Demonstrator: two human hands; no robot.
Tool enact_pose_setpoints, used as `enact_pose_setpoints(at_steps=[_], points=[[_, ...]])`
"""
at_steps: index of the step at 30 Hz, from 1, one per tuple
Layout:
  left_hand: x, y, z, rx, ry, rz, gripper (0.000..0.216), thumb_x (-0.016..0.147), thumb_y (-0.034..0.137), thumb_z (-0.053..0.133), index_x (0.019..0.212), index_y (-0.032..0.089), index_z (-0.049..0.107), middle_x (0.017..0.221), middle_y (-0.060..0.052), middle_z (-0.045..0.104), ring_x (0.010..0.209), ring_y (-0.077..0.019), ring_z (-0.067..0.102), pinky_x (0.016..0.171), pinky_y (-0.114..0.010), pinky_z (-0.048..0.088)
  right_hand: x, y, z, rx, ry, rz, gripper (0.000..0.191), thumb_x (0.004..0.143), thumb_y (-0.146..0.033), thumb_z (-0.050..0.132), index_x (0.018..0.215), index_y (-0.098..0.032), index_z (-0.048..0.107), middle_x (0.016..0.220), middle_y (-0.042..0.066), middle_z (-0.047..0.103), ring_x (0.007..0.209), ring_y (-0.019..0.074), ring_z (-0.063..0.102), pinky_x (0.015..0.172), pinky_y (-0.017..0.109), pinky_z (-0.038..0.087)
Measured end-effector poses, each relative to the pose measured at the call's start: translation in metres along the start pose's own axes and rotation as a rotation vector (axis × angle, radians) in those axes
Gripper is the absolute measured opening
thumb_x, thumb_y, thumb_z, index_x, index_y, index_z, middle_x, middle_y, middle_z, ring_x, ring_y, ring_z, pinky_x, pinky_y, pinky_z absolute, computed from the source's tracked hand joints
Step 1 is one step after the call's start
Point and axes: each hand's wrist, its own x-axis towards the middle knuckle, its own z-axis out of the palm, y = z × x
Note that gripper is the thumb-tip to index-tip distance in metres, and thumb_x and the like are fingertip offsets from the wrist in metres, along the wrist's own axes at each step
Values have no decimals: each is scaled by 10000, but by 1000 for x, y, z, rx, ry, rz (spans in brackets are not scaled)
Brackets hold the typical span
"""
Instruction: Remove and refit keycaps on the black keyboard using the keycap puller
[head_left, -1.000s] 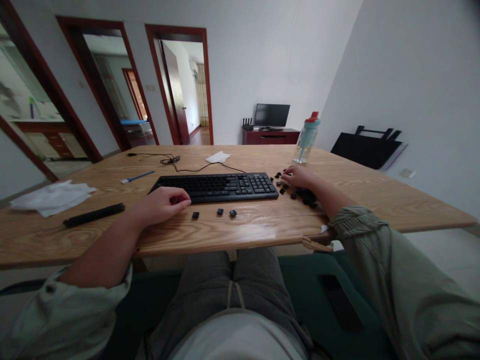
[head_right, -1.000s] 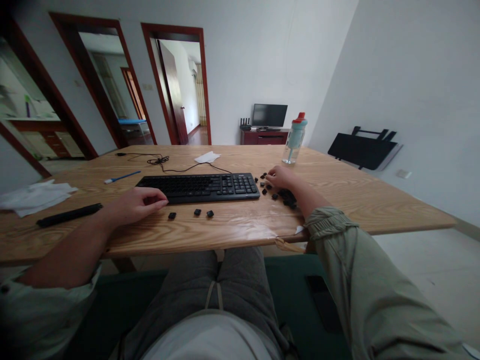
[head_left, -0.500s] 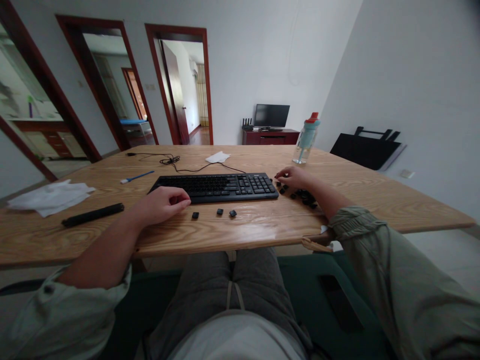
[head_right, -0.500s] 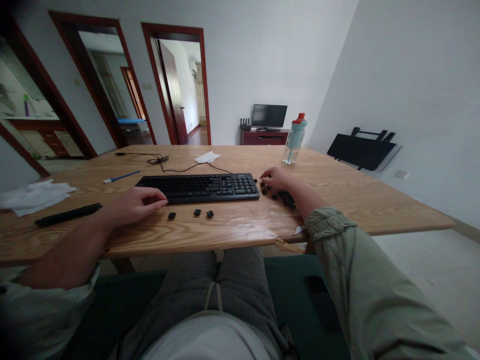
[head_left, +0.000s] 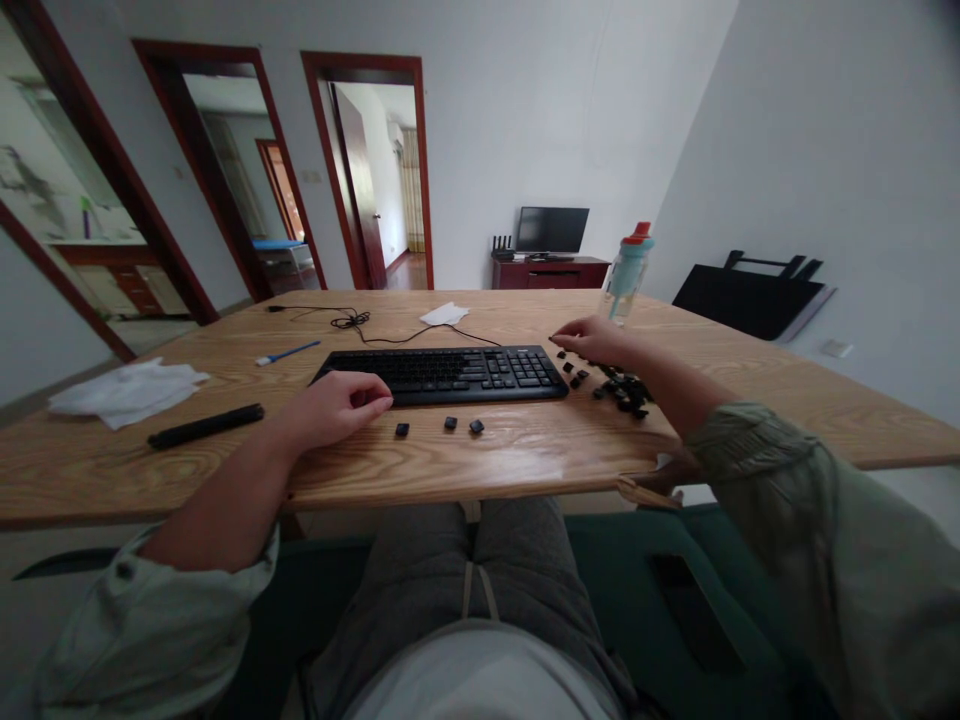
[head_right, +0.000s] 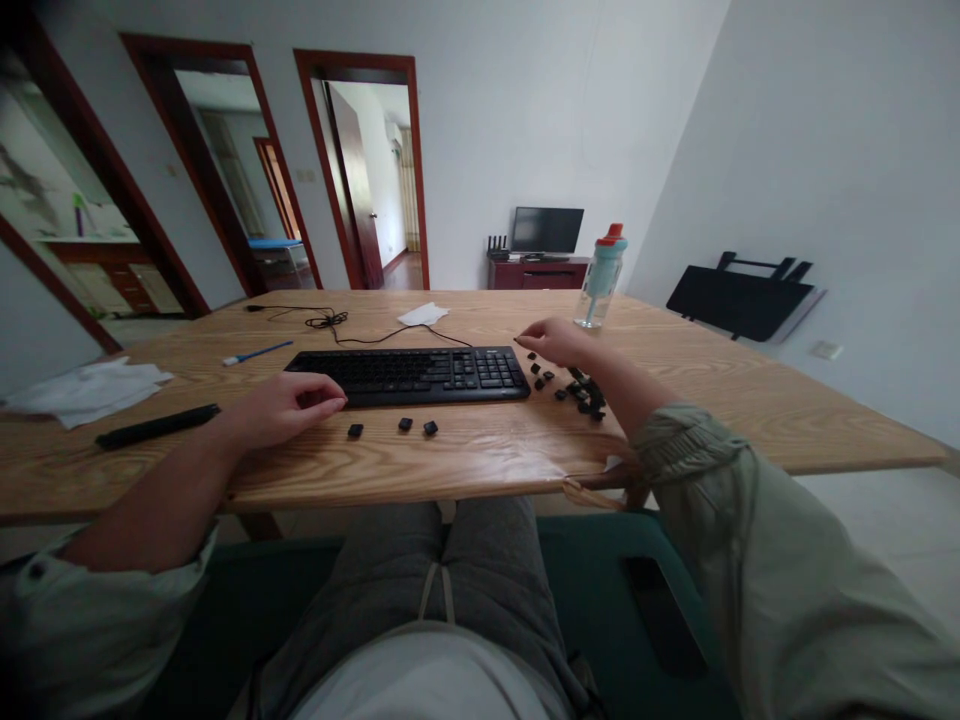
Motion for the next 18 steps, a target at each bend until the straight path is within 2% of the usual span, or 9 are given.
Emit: enact_pose_setpoints(at_steps=[2, 4, 6, 9, 12, 15, 18], points=[[0, 4, 0, -29, 61, 42, 340, 884, 485, 580, 919, 183, 732, 678, -3, 641, 613, -146, 563, 569, -255, 413, -24, -17, 3, 450, 56, -19, 398, 886, -555, 635, 982, -191, 765, 1009, 94, 745, 706, 152, 580, 619, 269, 457], [2, 15, 0, -61, 163, 144, 313, 886, 453, 598, 963, 177, 726, 687, 1, 630, 592, -129, 539, 559, -247, 411, -51, -40, 13, 848, -36, -79, 375, 835, -558, 705, 935, -198, 744, 966, 70, 718, 657, 116, 514, 579, 250, 421], [6, 34, 0, -65, 281, 294, 272, 896, 392, 606, 1030, 182, 716, 739, 0, 641, 590, -111, 520, 571, -242, 417, -74, -65, 25, 1097, -149, -124, 329, 793, -505, 774, 903, -197, 737, 923, 53, 698, 651, 105, 485, 572, 243, 400], [17, 70, 0, -34, 421, 503, 265, 890, 304, 634, 1130, 206, 690, 807, 4, 660, 618, -99, 520, 621, -241, 438, -94, -95, 37, 1257, -265, -141, 281, 788, -447, 802, 878, -188, 737, 874, 41, 683, 644, 99, 466, 577, 246, 386], [30, 98, 4, -21, 462, 647, 354, 867, 279, 686, 1212, 203, 656, 859, 1, 671, 659, -99, 545, 666, -243, 460, -98, -109, 40, 1314, -299, -154, 264, 804, -435, 791, 877, -187, 735, 847, 29, 659, 647, 100, 455, 580, 249, 380], [41, 109, 9, -35, 508, 678, 310, 871, 259, 693, 1170, 181, 669, 874, -10, 677, 694, -105, 573, 687, -244, 473, -97, -111, 39, 1316, -311, -160, 245, 829, -424, 768, 885, -189, 731, 792, 13, 613, 654, 106, 451, 578, 252, 371], [47, 108, 14, -54, 521, 675, 248, 872, 248, 695, 1111, 181, 693, 893, -21, 687, 737, -115, 603, 710, -248, 487, -96, -112, 42, 1319, -314, -158, 217, 845, -406, 751, 866, -192, 718, 758, 2, 580, 652, 109, 448, 580, 259, 362]])
